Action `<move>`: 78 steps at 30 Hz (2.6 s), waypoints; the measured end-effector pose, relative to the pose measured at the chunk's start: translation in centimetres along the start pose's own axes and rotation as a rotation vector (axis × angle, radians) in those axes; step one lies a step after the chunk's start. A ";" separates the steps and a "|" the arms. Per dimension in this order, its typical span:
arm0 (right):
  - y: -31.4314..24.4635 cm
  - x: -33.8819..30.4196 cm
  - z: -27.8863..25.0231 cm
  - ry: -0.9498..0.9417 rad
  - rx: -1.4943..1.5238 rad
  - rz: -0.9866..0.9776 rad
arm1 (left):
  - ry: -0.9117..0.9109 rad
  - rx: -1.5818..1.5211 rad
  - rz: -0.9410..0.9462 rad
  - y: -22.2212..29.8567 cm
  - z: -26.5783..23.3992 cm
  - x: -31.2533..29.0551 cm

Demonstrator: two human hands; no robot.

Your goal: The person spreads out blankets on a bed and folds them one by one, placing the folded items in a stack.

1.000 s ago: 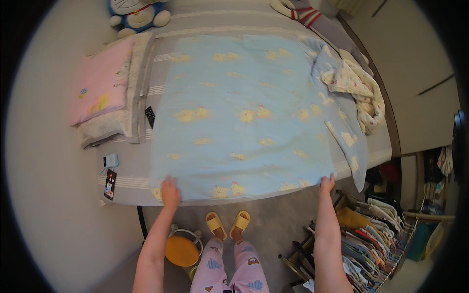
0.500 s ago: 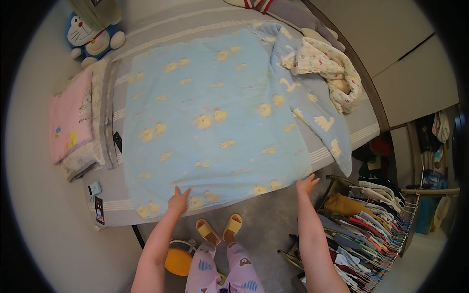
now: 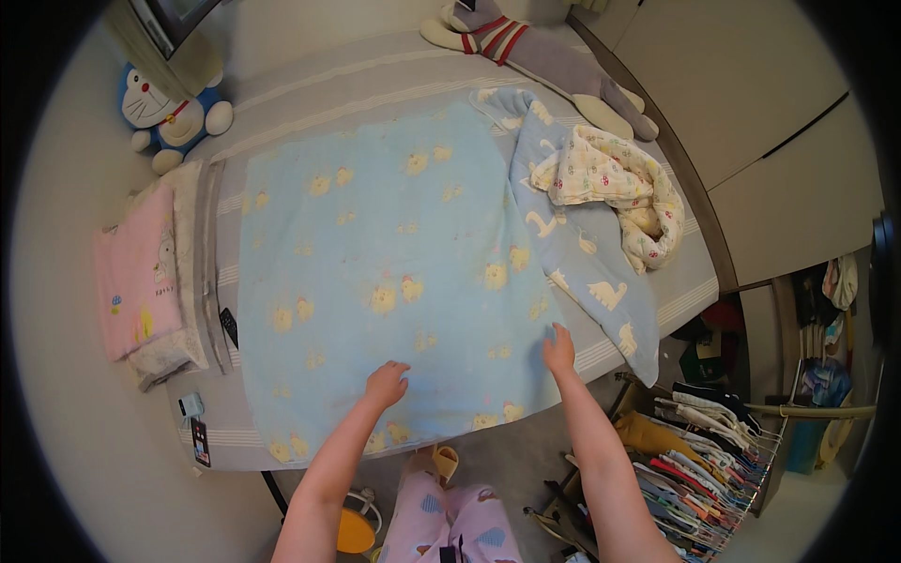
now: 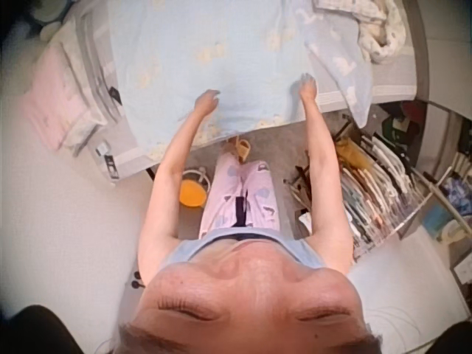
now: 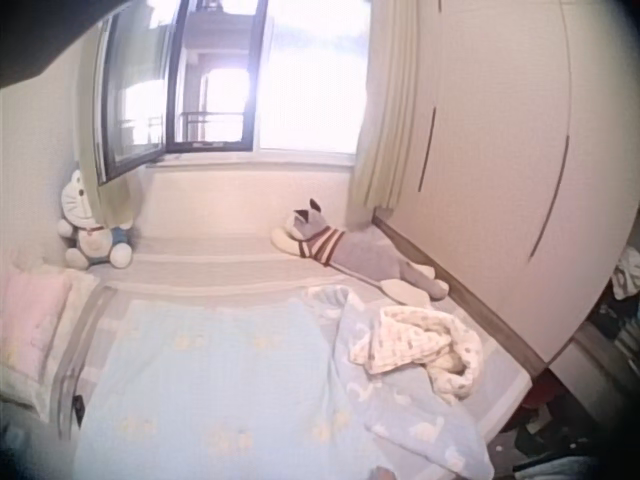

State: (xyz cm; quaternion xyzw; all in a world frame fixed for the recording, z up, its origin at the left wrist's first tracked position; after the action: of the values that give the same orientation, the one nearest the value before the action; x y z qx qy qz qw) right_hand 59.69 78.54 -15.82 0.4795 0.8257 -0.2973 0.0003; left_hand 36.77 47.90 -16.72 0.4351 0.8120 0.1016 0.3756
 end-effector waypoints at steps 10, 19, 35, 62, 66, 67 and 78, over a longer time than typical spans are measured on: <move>0.5 9.4 -8.2 0.117 -0.032 -0.046 | 0.104 -0.273 0.059 8.0 -3.7 10.6; 5.9 18.8 -26.3 0.560 -0.344 0.270 | 0.140 -0.498 0.007 22.3 -3.7 22.0; -7.6 16.9 -34.4 0.349 0.748 -0.483 | -0.204 -2.117 -0.018 42.3 -14.9 22.4; -26.1 -2.8 4.5 -0.334 0.260 -0.461 | 0.702 -0.310 -0.622 -10.7 -15.5 -5.1; -15.0 2.9 2.9 -0.217 0.210 -0.240 | 0.776 -0.212 -0.369 -2.2 -17.4 -2.8; -13.0 4.2 2.2 -0.221 0.227 -0.174 | 0.776 -0.201 -0.315 -0.4 -17.3 -1.5; -6.5 15.6 -3.3 -0.042 -0.635 -0.371 | 0.508 -0.627 -0.023 16.3 -7.8 23.2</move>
State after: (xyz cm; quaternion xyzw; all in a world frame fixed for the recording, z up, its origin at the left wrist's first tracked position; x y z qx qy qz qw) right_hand 47.04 90.17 -14.38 0.2915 0.9495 -0.0311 0.1121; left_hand 33.74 77.08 -15.39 0.2514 0.8133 0.4447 0.2788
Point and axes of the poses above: each hand's wrist, its own x-axis towards the middle knuckle, its own z-axis out of the palm, y = z × x, the point moved 9 cm from there along x, towards the middle knuckle, and after that the axes turned 9 degrees about -y, right-handed, at the moved point
